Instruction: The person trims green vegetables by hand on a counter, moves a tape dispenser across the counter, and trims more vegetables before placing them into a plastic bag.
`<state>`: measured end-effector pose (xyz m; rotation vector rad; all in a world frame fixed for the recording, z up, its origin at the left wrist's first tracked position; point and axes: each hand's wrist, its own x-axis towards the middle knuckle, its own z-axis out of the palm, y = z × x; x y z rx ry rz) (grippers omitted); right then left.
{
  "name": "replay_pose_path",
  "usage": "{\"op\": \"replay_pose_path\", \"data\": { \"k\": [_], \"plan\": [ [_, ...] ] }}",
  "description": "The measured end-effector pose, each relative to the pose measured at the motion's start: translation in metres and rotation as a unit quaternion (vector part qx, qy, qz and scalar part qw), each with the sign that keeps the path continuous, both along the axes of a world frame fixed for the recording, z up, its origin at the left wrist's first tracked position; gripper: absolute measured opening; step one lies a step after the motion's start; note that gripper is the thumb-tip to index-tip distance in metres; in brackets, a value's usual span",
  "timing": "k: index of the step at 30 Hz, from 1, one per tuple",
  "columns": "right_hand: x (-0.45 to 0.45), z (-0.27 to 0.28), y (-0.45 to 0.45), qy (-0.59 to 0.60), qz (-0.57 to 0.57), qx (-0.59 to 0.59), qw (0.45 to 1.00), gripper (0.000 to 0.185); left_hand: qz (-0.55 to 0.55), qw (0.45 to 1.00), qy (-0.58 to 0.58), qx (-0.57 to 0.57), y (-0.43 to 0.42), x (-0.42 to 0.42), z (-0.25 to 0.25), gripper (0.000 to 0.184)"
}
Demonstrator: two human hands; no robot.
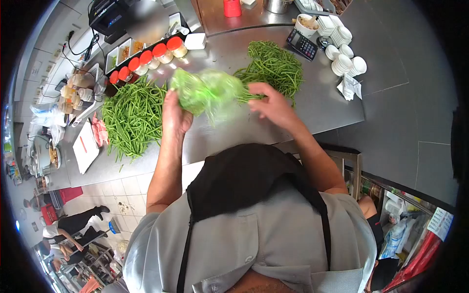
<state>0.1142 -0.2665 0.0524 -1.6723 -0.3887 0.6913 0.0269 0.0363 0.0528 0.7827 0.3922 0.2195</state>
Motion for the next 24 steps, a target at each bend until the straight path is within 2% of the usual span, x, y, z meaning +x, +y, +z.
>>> {"op": "replay_pose_path", "data": {
  "k": [2,3,4,5,6,7,10,13,14,15,17,18,21,22,24],
  "plan": [
    [-0.018,-0.013,0.022,-0.183,0.007,0.094,0.979,0.052,-0.042,0.999,0.018,0.021,-0.045,-0.006,0.017,0.02],
    [-0.018,-0.02,0.022,-0.194,0.021,0.117,0.974,0.054,-0.093,0.995,0.005,0.025,-0.054,-0.009,0.003,0.015],
    [-0.018,-0.028,0.022,-0.203,0.035,0.141,0.968,0.055,-0.094,0.995,-0.026,-0.017,-0.07,-0.007,-0.02,0.014],
    [-0.016,-0.035,0.019,-0.128,0.062,0.142,0.98,0.055,-0.089,0.988,-0.018,0.121,-0.091,-0.007,-0.019,0.017],
    [-0.014,-0.041,0.018,-0.05,0.091,0.141,0.985,0.056,-0.081,0.963,-0.005,0.256,-0.113,-0.01,-0.018,0.021],
    [-0.009,-0.046,0.014,-0.031,0.068,0.138,0.988,0.056,-0.074,0.92,0.011,0.386,-0.127,-0.012,-0.018,0.026],
    [0.0,-0.049,0.004,0.004,-0.007,0.105,0.994,0.052,-0.205,0.94,0.035,0.269,-0.142,-0.011,-0.002,0.041],
    [0.003,-0.037,0.002,-0.004,0.028,0.114,0.993,0.043,-0.265,0.902,-0.04,0.339,-0.142,0.007,-0.018,0.048],
    [0.009,-0.022,-0.008,-0.031,0.115,0.04,0.992,0.05,-0.188,0.896,0.01,0.401,-0.147,0.002,-0.029,0.043],
    [0.01,-0.015,-0.01,-0.146,0.115,0.043,0.982,0.053,-0.189,0.911,0.019,0.366,-0.148,0.005,-0.025,0.041],
    [0.002,-0.009,-0.017,-0.36,0.104,0.04,0.926,0.059,-0.198,0.936,0.043,0.287,-0.15,0.007,-0.019,0.038],
    [-0.004,0.004,-0.026,-0.371,0.106,-0.028,0.922,0.066,-0.223,0.944,0.042,0.241,-0.146,0.012,-0.027,0.035],
    [0.006,-0.017,-0.038,-0.328,0.19,0.047,0.924,0.063,-0.3,0.943,0.121,0.074,-0.124,0.021,-0.038,0.032],
    [0.006,-0.029,-0.038,-0.331,0.148,0.056,0.93,0.052,-0.281,0.953,0.111,0.011,-0.126,0.023,-0.035,0.035],
    [0.008,-0.045,-0.043,-0.306,0.08,0.038,0.948,0.043,-0.235,0.966,0.112,0.001,-0.132,0.025,-0.024,0.042]
  ]
}}
